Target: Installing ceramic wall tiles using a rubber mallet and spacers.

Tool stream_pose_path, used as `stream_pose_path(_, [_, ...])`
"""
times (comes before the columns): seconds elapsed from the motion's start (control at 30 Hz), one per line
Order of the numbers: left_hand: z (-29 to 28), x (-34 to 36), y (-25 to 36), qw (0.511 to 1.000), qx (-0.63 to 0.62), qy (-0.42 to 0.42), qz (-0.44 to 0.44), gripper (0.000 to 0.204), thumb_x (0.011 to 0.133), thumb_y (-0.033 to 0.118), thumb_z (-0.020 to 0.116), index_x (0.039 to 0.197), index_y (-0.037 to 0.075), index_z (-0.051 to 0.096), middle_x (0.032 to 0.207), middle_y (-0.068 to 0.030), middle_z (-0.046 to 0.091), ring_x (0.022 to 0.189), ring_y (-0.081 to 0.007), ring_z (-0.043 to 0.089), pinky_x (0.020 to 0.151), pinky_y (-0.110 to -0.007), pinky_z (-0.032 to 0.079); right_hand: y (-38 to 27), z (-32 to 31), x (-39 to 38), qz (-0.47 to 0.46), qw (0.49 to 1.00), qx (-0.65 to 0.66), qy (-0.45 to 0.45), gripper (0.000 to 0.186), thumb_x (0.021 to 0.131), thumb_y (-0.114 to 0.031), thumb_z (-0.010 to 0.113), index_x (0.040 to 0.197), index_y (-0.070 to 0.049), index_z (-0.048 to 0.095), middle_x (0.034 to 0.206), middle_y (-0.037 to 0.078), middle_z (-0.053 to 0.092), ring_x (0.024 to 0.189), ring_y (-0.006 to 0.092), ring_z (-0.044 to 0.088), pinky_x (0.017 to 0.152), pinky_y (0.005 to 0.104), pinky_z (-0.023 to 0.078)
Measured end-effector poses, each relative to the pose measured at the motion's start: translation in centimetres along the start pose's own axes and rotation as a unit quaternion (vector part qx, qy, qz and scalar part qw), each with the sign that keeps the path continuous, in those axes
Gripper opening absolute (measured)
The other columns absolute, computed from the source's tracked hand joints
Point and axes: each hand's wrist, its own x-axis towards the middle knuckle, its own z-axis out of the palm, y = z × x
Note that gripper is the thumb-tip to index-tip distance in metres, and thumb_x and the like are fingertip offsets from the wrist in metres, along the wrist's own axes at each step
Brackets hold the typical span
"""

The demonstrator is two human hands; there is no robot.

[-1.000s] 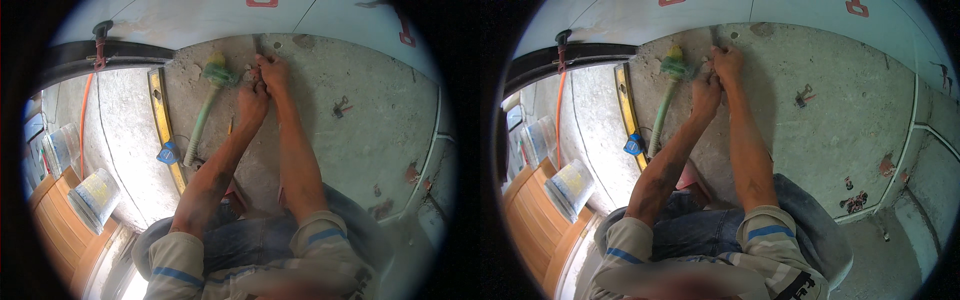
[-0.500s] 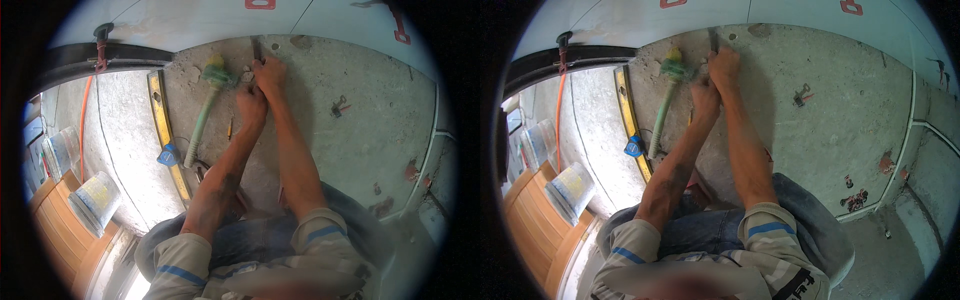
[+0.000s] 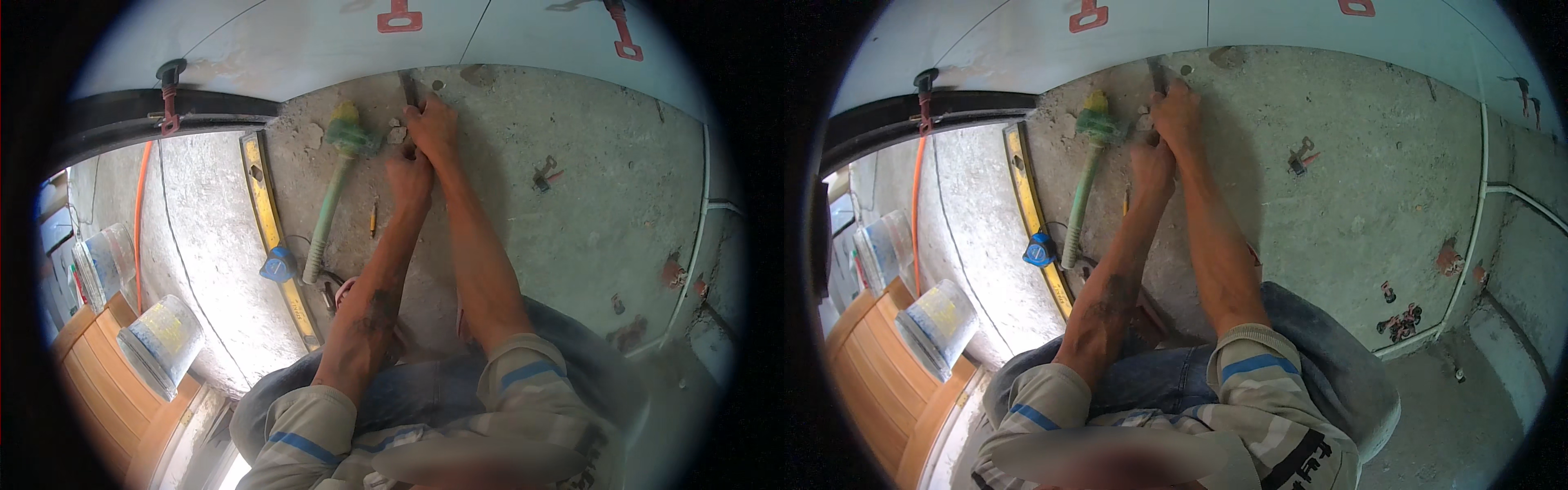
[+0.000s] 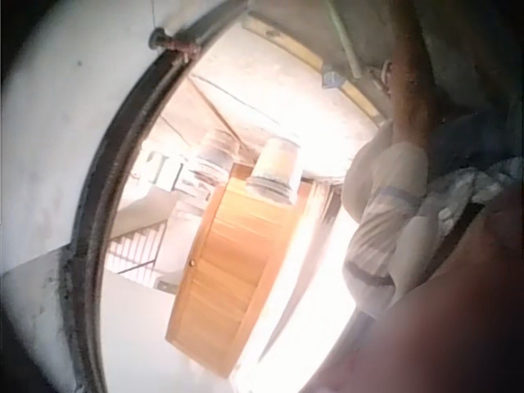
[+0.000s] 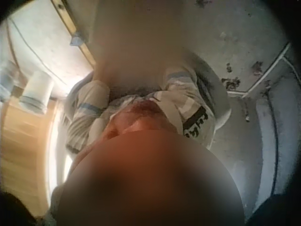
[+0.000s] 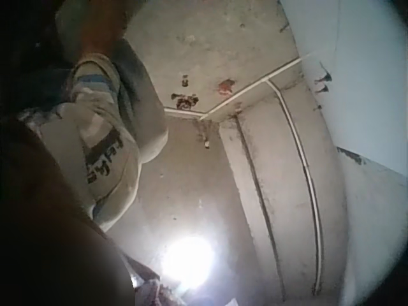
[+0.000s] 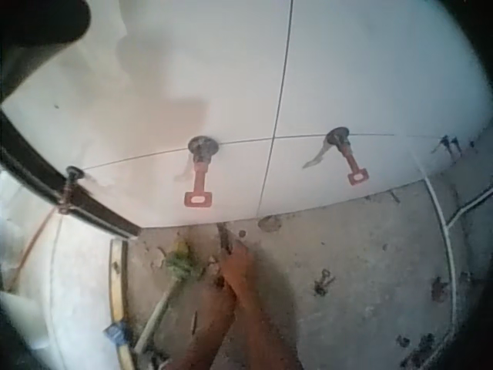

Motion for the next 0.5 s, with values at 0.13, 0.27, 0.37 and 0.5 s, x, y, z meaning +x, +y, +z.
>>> stream_pose_path(0.13, [0.6, -0.4, 0.5, 0.999, -0.004, 0.005, 0.036, 0.029, 0.088, 0.015, 0.059, 0.099, -0.012, 0.064, 0.082, -0.0143, 0.068, 0.073, -0.0148, 0.059, 0.065, -0.031, 0.048, 0.2, -0.2, 0.3, 0.011, 1.000, 0.021, 0.002, 0.033, 0.078, -0.029, 0.069, 0.085, 0.002, 0.063, 0.083, 0.022, 0.066, 0.081, 0.0404, 0.064, 0.075, 0.0476, 0.049])
stream_pose_path(0.27, [0.4, -0.8, 1.1, 0.999, 0.023, 0.014, 0.036, 0.030, 0.087, 0.015, 0.060, 0.099, -0.012, 0.064, 0.084, -0.0156, 0.068, 0.074, -0.0174, 0.062, 0.067, -0.033, 0.049, 0.2, -0.1, 0.2, 0.021, 1.000, 0.009, 0.004, 0.032, 0.077, -0.029, 0.070, 0.083, 0.002, 0.063, 0.080, 0.021, 0.067, 0.078, 0.0392, 0.065, 0.072, 0.0465, 0.051])
stream_pose_path(0.37, [0.1, -0.8, 1.1, 0.999, 0.019, 0.026, 0.037, 0.030, 0.086, 0.015, 0.060, 0.098, -0.012, 0.065, 0.083, -0.0170, 0.069, 0.074, -0.0172, 0.063, 0.067, -0.034, 0.049, 0.1, 0.1, 0.0, -0.008, 1.000, -0.014, 0.006, 0.032, 0.077, -0.030, 0.070, 0.083, 0.001, 0.064, 0.078, 0.020, 0.067, 0.075, 0.0385, 0.066, 0.070, 0.0458, 0.052])
stream_pose_path(0.5, [-0.1, -0.2, 0.7, 0.993, 0.106, 0.038, 0.037, 0.030, 0.084, 0.017, 0.063, 0.096, -0.011, 0.066, 0.080, -0.0173, 0.068, 0.072, -0.0173, 0.063, 0.066, -0.033, 0.049, 0.3, 0.3, 0.1, -0.007, 1.000, -0.012, -0.001, 0.031, 0.077, -0.029, 0.070, 0.084, 0.000, 0.065, 0.076, 0.020, 0.067, 0.074, 0.0380, 0.066, 0.069, 0.0457, 0.052])
